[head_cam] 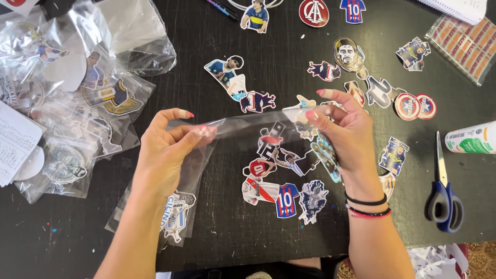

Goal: The person places stickers into small clear plastic bags by hand on a dark table, handling several stickers one at a time and organizing them within the bags.

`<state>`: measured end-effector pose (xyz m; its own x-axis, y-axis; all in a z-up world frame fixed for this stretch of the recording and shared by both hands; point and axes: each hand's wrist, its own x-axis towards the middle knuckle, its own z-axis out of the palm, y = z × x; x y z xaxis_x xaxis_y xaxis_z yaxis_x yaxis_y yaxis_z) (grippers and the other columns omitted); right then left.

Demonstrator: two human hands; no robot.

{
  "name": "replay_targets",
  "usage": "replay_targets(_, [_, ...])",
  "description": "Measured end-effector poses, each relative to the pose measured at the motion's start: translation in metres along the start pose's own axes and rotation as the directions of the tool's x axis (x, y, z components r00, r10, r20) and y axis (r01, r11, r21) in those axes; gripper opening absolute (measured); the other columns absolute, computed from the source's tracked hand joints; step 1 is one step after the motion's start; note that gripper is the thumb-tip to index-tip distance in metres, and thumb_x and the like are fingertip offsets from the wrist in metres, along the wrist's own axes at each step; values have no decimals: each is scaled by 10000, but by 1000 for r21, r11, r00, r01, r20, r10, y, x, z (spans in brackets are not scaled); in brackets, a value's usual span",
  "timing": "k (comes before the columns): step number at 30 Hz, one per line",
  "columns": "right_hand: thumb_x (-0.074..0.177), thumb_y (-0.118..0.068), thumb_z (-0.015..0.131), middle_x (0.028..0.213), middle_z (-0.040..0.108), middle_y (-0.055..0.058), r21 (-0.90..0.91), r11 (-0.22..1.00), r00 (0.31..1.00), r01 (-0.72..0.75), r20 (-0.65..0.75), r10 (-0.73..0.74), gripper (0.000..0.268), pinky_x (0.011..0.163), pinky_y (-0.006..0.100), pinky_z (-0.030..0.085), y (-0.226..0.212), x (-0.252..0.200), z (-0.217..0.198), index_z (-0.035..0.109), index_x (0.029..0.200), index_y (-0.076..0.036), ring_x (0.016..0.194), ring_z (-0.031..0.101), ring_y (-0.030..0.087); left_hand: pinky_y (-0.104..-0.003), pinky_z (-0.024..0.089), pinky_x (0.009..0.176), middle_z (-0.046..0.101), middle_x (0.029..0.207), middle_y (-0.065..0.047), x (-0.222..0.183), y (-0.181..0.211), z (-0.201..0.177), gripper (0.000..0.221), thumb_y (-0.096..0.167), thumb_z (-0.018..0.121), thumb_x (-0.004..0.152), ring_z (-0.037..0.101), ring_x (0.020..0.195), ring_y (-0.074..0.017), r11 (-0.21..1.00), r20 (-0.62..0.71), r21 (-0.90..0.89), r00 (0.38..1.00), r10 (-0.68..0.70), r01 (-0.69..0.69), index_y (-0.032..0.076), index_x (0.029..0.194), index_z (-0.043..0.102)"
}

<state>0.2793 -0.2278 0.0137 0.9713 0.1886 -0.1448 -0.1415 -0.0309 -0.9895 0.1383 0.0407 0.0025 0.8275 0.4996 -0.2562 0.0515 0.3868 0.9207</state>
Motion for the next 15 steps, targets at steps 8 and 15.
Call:
replay_targets(8, [818,-96,838,786,756,57,-62,996,920,-63,383,81,525,643,240,524,-56,-37,0,616,1293,-106,699,679,102,-424,278,1255,437,1656,-106,-47,78,-5,887,397,746,789,369,1568,-252,784,322,609,940,-111,-116,86,1520,352])
replay_targets(15, [892,-69,803,909,829,125,-231,963,518,-141,811,271,464,480,183,459,-101,-74,23,545,1271,-138,690,731,95,-383,292,1193,488,1666,-2,-84,90,44,1037,484,902,649,437,1517,-136,755,612,580,776,-155,-307,191,1535,451])
